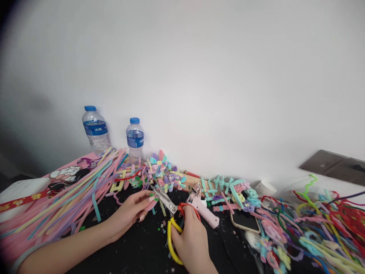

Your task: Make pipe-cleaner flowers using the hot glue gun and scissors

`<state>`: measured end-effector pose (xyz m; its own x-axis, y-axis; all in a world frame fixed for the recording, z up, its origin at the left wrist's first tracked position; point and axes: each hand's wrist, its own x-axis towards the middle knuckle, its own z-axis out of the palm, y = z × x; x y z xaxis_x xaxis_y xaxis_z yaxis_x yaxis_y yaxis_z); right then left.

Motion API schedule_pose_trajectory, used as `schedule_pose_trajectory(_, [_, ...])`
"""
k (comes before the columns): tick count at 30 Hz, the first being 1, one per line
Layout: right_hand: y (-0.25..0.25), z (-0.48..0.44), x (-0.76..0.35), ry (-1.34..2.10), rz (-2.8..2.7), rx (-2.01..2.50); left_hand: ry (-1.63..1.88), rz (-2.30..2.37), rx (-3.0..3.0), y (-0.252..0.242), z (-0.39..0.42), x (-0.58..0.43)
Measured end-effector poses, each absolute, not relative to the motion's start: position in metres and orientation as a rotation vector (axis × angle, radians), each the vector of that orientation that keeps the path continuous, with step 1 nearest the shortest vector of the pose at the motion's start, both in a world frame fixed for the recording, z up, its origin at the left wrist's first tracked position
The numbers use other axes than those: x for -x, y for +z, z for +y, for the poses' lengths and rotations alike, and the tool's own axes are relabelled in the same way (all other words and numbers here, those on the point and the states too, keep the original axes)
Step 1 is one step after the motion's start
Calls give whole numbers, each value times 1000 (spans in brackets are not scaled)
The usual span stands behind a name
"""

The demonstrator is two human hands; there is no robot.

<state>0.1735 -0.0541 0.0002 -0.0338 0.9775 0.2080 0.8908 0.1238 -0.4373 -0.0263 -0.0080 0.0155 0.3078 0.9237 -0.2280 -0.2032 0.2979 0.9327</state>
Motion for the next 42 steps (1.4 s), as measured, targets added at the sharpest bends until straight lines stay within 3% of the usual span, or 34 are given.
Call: schedule_pose_trajectory(42, [-4, -52, -174, 244, -1987, 1831, 912, 888, -976, 4, -5, 27])
